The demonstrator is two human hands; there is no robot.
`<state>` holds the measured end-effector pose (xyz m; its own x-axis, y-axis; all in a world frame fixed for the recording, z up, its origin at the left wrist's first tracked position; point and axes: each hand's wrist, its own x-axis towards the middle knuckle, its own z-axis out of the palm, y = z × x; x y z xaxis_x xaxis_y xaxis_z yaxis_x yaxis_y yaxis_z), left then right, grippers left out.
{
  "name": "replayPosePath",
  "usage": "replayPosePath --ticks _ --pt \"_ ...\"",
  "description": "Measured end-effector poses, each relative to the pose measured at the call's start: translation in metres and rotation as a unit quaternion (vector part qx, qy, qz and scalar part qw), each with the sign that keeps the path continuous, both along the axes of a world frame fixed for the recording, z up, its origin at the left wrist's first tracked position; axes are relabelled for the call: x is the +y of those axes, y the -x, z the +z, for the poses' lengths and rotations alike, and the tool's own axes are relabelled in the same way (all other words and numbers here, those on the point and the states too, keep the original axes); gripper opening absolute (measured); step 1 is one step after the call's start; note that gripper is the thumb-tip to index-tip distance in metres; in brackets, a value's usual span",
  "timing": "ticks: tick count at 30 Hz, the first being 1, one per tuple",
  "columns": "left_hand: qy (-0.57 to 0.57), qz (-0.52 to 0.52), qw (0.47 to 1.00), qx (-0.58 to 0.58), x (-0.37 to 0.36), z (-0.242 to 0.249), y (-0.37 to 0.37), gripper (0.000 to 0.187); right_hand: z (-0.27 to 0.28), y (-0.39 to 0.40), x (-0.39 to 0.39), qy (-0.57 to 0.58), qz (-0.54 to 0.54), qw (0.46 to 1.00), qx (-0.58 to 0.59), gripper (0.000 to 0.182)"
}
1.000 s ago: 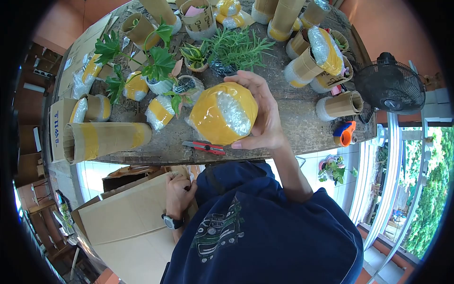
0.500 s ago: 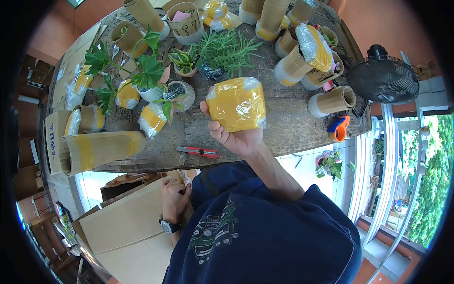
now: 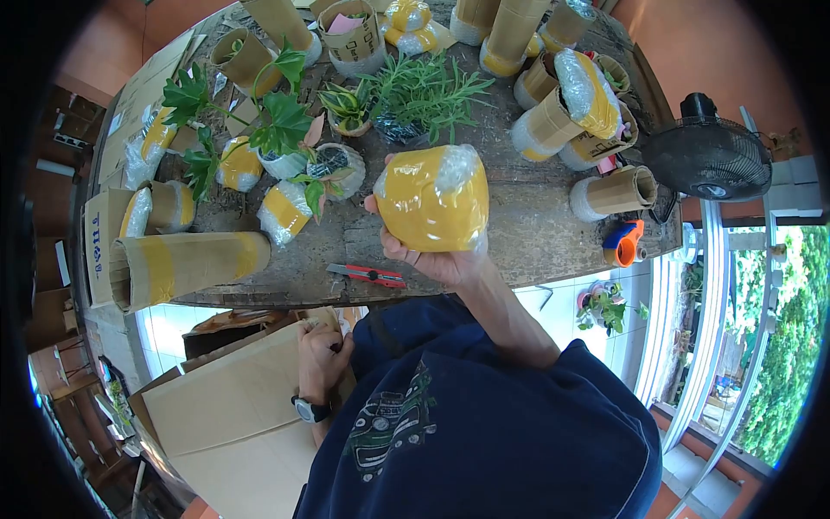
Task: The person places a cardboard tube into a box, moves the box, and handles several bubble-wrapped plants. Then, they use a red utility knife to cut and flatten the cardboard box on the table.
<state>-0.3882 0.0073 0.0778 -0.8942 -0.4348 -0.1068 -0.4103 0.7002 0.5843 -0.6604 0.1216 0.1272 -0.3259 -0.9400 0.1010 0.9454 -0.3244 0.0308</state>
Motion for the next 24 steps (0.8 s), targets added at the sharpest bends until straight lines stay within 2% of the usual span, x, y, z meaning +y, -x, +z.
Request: replayPosePath --ticks 5,8,11,14,17,18,20,22,23,24 --pt "-0.005 -0.002 1.000 -0.006 0.000 -0.001 0.000 0.027 0.002 -0.003 -0.002 0.059 -0.094 0.991 0.079 0.094" --pt "-0.011 -0.006 1.000 -0.022 -0.001 -0.002 0.000 0.028 -0.018 0.002 0.007 -0.132 -0.137 0.970 0.151 0.107" --pt "-0.012 -0.001 1.000 -0.004 0.000 0.000 0.000 0.029 -0.039 0.003 0.015 -0.186 -0.081 0.955 0.215 0.100" --pt "-0.008 0.000 1.000 0.001 0.001 -0.002 -0.001 0.029 -0.064 0.000 0.029 -0.309 0.025 0.933 0.182 0.087" --pt "-0.013 -0.004 1.000 -0.010 0.001 -0.001 -0.001 0.029 -0.083 0.003 0.040 -0.381 0.167 0.902 0.113 0.074" --pt "-0.012 -0.004 1.000 -0.009 0.001 -0.001 -0.001 0.029 -0.086 0.002 0.045 -0.405 0.154 0.891 0.139 0.073" --pt "-0.013 -0.006 1.000 -0.006 0.001 -0.001 -0.001 0.029 -0.054 -0.002 0.044 -0.451 0.127 0.863 0.191 0.072" --pt "-0.011 -0.002 1.000 -0.013 0.002 0.000 0.000 0.030 -0.037 -0.013 0.044 -0.413 -0.084 0.861 0.284 0.084" --pt "-0.011 0.000 1.000 -0.015 0.002 0.000 0.000 0.030 -0.015 -0.010 0.041 -0.284 -0.173 0.896 0.294 0.093" --pt "-0.013 0.001 1.000 -0.015 0.004 -0.001 -0.002 0.030 -0.007 -0.005 0.040 -0.212 -0.208 0.913 0.280 0.099"
